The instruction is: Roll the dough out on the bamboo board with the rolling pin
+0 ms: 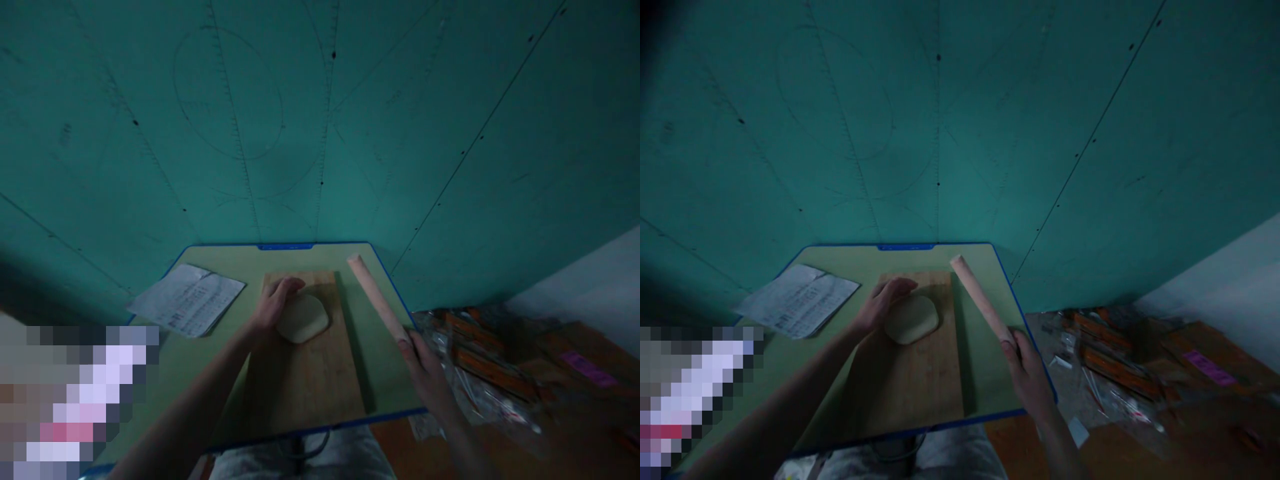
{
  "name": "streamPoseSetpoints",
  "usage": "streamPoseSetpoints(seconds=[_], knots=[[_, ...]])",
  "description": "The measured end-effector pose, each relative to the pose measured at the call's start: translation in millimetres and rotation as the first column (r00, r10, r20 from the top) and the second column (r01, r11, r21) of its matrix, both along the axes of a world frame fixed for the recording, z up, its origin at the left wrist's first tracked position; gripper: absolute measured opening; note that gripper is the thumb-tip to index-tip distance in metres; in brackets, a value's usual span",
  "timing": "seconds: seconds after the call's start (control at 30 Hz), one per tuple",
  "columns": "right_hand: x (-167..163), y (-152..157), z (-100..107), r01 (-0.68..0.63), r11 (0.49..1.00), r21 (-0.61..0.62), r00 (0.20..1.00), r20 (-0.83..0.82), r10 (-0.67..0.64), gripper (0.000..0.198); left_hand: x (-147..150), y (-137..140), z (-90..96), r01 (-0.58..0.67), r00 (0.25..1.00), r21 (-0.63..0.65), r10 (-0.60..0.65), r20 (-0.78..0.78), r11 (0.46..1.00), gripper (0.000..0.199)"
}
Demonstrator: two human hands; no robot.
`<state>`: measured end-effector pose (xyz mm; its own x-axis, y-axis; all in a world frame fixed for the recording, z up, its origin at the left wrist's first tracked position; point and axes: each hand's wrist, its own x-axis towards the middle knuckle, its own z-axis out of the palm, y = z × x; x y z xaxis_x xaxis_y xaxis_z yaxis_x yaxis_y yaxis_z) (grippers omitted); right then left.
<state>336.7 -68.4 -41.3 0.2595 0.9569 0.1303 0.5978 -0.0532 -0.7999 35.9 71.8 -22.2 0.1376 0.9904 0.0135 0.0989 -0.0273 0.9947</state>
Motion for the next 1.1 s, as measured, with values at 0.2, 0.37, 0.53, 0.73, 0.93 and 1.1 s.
streamPoseSetpoints(seconds=[0.2,0.37,0.53,0.73,0.93,1.1], knots=[[-3.5,-0.3,5.7,0.008,1.000,0.012,1.000,0.015,-0.008,0.039,4.6,-3.1,-1.2,0.021,0.995,0.020,-0.019,-0.097,1.000,0.052],[-4.4,-0.7,7.9,-0.017,1.000,0.024,1.000,0.004,0.017,0.036,3.8,1.8,-2.9,0.037,0.994,0.043,-0.033,-0.103,0.998,0.059],[-3.4,-0.8,7.6,-0.020,1.000,0.023,1.000,-0.002,0.021,0.036,6.8,0.7,1.0,0.089,0.984,0.056,-0.079,-0.159,0.995,0.053],[-10.4,-0.2,5.2,-0.006,0.999,0.045,0.994,0.108,0.002,0.038,-9.6,-16.9,13.3,-0.023,0.991,0.074,0.033,-0.132,0.997,0.062],[-24.4,13.4,-9.2,0.020,0.995,0.097,0.974,0.221,-0.041,0.033,-42.5,-50.4,15.5,-0.111,0.956,0.172,0.152,-0.251,0.979,0.058],[-31.8,16.4,-10.7,0.008,0.994,0.106,0.941,0.337,-0.043,0.031,-51.3,-68.3,11.6,-0.164,0.947,0.201,0.211,-0.241,0.966,0.055]])
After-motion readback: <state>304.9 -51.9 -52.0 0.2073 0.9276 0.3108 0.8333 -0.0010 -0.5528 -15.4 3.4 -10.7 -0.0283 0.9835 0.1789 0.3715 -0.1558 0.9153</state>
